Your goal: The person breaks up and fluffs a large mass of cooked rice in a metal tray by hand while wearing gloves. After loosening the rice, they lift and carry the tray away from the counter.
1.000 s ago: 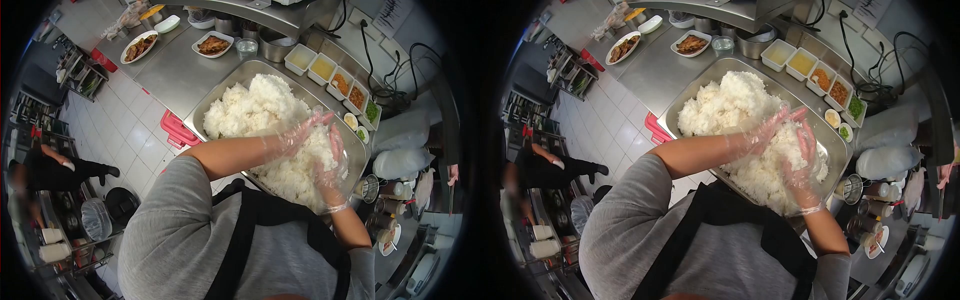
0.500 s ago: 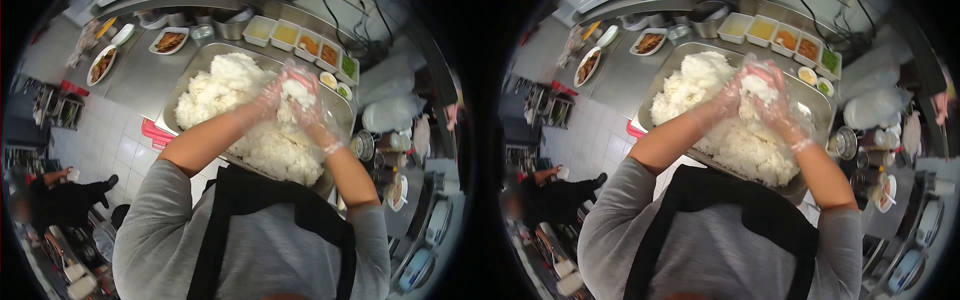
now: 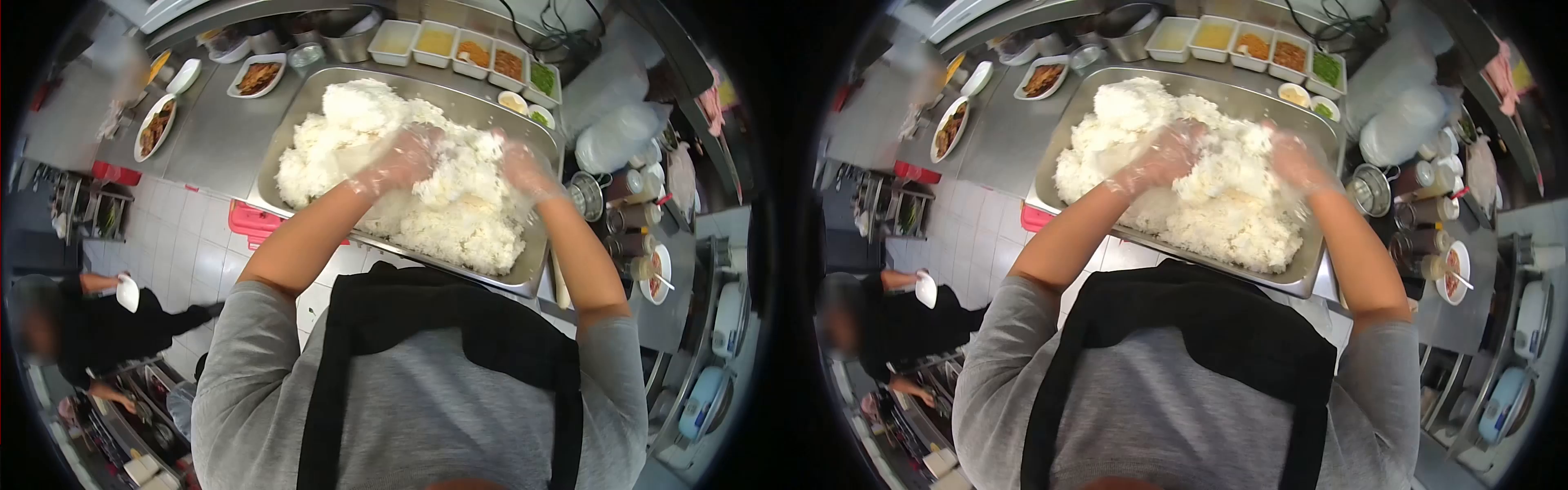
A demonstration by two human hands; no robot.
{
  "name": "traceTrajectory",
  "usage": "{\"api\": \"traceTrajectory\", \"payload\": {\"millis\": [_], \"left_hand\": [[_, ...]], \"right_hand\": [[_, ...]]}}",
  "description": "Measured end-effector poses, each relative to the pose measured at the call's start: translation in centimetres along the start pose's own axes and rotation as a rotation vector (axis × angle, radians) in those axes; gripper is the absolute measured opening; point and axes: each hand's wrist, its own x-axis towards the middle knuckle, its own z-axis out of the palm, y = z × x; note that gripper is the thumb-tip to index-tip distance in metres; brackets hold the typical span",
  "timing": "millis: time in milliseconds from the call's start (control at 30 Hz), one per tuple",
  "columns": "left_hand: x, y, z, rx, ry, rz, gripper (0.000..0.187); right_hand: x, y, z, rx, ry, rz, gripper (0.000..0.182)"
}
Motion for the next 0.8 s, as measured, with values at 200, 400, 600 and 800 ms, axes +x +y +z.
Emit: {"api": "traceTrajectory", "payload": {"millis": [200, 400, 600, 800], "left_hand": [[-3.2, -0.6, -3.8, -0.616, 0.335, 0.235, 0.068], [-6.7, 2.2, 0.1, -0.155, 0.409, 0.197, 0.073], [-2.3, 1.5, 0.8, -0.733, 0.282, 0.06, 0.065], [-1.9, 1.3, -2.8, -1.231, 0.225, 0.304, 0.065]], "right_hand": [[-3.5, 1.2, -3.4, 0.47, 0.099, -0.21, 0.052], [-6.1, -4.7, -1.0, 0.544, 0.021, -0.228, 0.074], [0.1, -2.0, 4.7, 1.12, 0.052, -0.049, 0.081], [-4.4, -2.6, -3.7, 0.863, 0.128, -0.348, 0.072]]}}
